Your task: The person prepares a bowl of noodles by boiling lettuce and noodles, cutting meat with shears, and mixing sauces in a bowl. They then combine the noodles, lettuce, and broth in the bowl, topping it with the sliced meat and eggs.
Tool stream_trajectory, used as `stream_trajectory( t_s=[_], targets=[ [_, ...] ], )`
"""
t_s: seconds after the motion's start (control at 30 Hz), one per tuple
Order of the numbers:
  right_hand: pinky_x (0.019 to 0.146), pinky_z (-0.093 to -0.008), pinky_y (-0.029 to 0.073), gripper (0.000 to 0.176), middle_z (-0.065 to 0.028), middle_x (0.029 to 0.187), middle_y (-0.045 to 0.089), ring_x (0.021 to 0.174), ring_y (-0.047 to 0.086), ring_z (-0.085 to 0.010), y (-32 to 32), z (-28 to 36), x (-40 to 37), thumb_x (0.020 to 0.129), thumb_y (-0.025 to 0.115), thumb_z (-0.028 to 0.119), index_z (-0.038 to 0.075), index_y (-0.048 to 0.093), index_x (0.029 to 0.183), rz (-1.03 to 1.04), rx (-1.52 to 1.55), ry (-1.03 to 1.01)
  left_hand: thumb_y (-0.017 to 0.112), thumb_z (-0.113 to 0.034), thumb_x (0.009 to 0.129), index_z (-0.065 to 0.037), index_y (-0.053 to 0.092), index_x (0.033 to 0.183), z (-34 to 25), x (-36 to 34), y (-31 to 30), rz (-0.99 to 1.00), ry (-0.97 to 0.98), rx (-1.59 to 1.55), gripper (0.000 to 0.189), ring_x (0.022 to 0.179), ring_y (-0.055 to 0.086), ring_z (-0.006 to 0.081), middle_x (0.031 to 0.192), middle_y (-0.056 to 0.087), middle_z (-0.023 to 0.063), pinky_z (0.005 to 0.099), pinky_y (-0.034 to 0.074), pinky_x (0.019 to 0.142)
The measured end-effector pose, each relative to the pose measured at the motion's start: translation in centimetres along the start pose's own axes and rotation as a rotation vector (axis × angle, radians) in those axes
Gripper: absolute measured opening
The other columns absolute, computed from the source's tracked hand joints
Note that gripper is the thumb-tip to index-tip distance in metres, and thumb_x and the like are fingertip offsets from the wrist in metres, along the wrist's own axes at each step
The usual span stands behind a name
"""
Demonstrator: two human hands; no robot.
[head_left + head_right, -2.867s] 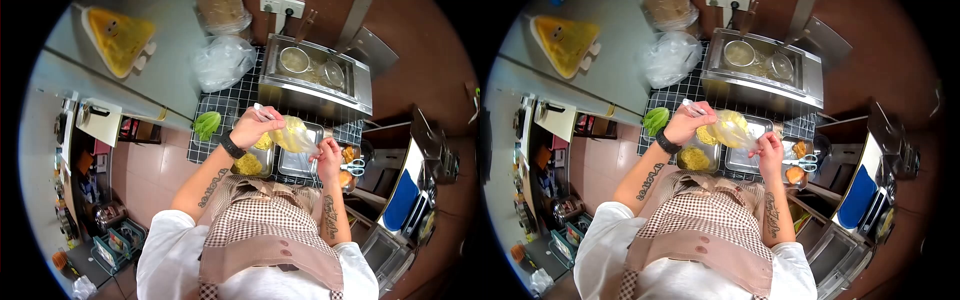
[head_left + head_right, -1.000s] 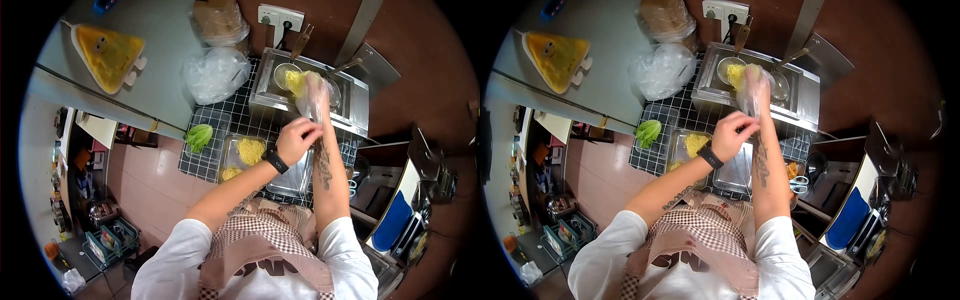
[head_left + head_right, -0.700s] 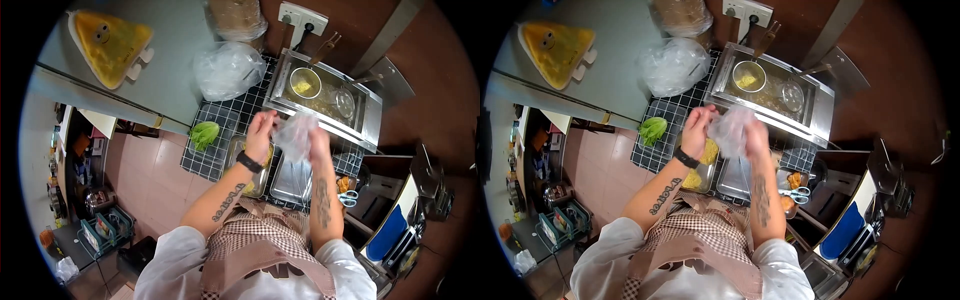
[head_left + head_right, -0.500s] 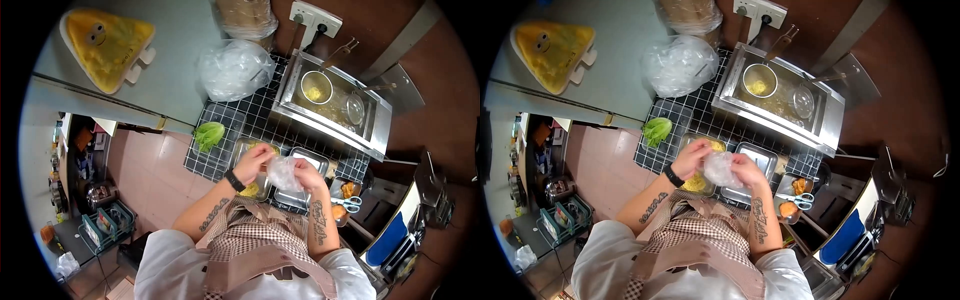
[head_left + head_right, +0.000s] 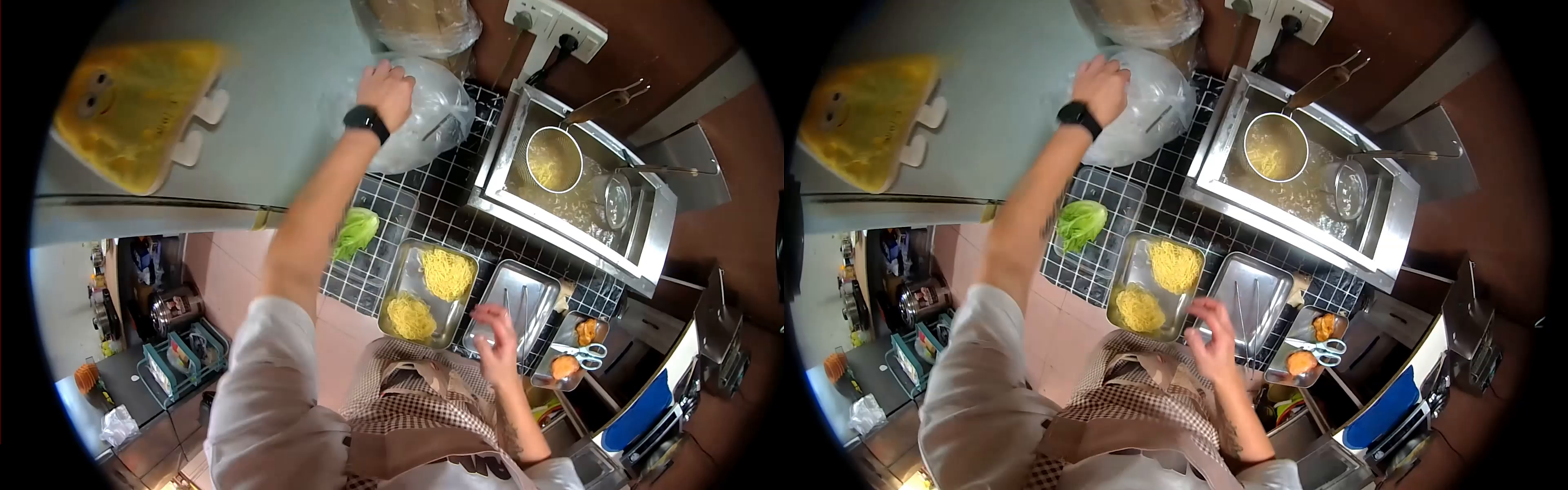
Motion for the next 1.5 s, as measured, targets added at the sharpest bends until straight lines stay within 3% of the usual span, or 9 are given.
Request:
stream_trajectory(
  t_s=[0.2, 0.3, 0.43, 0.7, 0.97, 1.1, 1.37, 1.43, 1.5],
  targets=[
    [0.091, -0.0366, 0.05, 0.028, -0.0157, 0.111, 0.062, 0.104, 0.062, -0.0306, 1.1, -5.3, -9.1, 0.084, 0.069, 0.014, 0.003, 0.067, 0.109, 0.086, -0.086, 0.362, 0.055, -0.017, 0.086, -0.007, 0.074, 0.105, 6.8, -1.2, 22.3, 0.658, -0.196, -0.031, 0.029, 0.11, 0.064, 0.0345, 0.117, 0.069, 0.0162, 0.0459, 0.05, 0.094],
    [0.087, -0.0367, 0.051, 0.025, -0.0158, 0.106, 0.063, 0.097, 0.063, -0.0299, 1.3, -5.9, -10.7, 0.085, 0.069, 0.013, 0.002, 0.067, 0.108, 0.144, -0.105, 0.507, 0.05, -0.025, 0.089, 0.0, 0.07, 0.114, 6.5, -1.3, 20.5, 1.073, -0.063, -0.023, 0.04, 0.116, 0.061, 0.0363, 0.121, 0.065, 0.024, 0.0429, 0.047, 0.101],
    [0.076, -0.0349, 0.053, 0.02, -0.014, 0.095, 0.066, 0.084, 0.066, -0.0259, 0.9, -7.7, -11.2, 0.086, 0.069, 0.011, 0.001, 0.067, 0.103, 0.145, -0.202, 0.378, 0.056, -0.03, 0.086, -0.001, 0.07, 0.111, 6.4, 1.1, 16.3, 0.995, 0.109, 0.126, 0.041, 0.112, 0.063, 0.035, 0.118, 0.066, 0.0246, 0.0417, 0.049, 0.099],
    [0.072, -0.0345, 0.054, 0.016, -0.0151, 0.089, 0.066, 0.078, 0.067, -0.0278, 1.1, -3.9, -6.8, 0.087, 0.068, 0.012, 0.0, 0.067, 0.098, 0.193, -0.311, 0.342, 0.068, -0.022, 0.082, -0.007, 0.066, 0.09, 0.4, -6.4, -5.9, 0.01, 0.336, -0.329, 0.017, 0.097, 0.059, 0.031, 0.096, 0.063, 0.0102, 0.0416, 0.05, 0.085],
    [0.07, -0.0362, 0.054, 0.017, -0.0154, 0.088, 0.066, 0.079, 0.068, -0.0277, 5.4, -0.7, -2.1, 0.088, 0.066, 0.013, 0.001, 0.067, 0.099, 0.367, -0.364, 0.103, 0.079, -0.03, 0.072, -0.016, 0.046, 0.14, 0.5, -31.5, 7.9, 0.535, -0.363, -0.428, 0.077, 0.12, 0.053, 0.0338, 0.126, 0.056, 0.0137, 0.045, 0.043, 0.103],
    [0.071, -0.0312, 0.052, 0.028, -0.0103, 0.085, 0.065, 0.075, 0.064, -0.0197, 9.1, -1.2, 1.8, 0.088, 0.068, 0.016, 0.0, 0.063, 0.11, 0.231, -0.125, 0.153, 0.084, -0.022, 0.067, -0.005, 0.045, 0.138, -1.9, -32.1, 3.0, 0.336, -0.761, -1.238, 0.083, 0.114, 0.06, 0.0291, 0.125, 0.059, 0.0178, 0.037, 0.05, 0.096],
    [0.07, -0.0288, 0.05, 0.023, -0.0073, 0.081, 0.06, 0.073, 0.06, -0.0163, 11.2, 6.0, 5.7, 0.085, 0.073, 0.016, -0.002, 0.058, 0.088, 0.094, -0.026, 0.035, 0.086, -0.017, 0.067, -0.004, 0.038, 0.142, -11.5, -30.5, -13.4, 0.025, -0.57, -1.24, 0.09, 0.117, 0.049, 0.0281, 0.119, 0.051, 0.0157, 0.038, 0.043, 0.102],
    [0.071, -0.0282, 0.051, 0.016, -0.0073, 0.085, 0.058, 0.074, 0.06, -0.0164, 8.9, 6.9, 5.2, 0.087, 0.069, 0.011, -0.002, 0.058, 0.086, 0.155, 0.074, 0.032, 0.084, -0.013, 0.075, -0.002, 0.037, 0.141, -12.0, -29.9, -15.0, 0.092, -0.667, -1.902, 0.082, 0.118, 0.053, 0.0214, 0.126, 0.052, 0.0127, 0.0337, 0.046, 0.1],
    [0.071, -0.028, 0.051, 0.016, -0.0064, 0.087, 0.059, 0.076, 0.06, -0.0147, 7.0, 7.3, 4.4, 0.086, 0.069, 0.011, -0.001, 0.058, 0.086, 0.174, 0.069, -0.038, 0.083, -0.01, 0.078, 0.001, 0.043, 0.136, -12.2, -29.8, -14.8, 0.14, -0.589, -1.844, 0.071, 0.113, 0.057, 0.0167, 0.126, 0.057, 0.0098, 0.0305, 0.049, 0.096]
  ],
)
Point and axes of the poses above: each hand's wrist, its own x-axis towards the middle knuckle, its own y-axis out of the palm, z = x × y, the point moved 1 cm from there along x, towards the middle knuckle
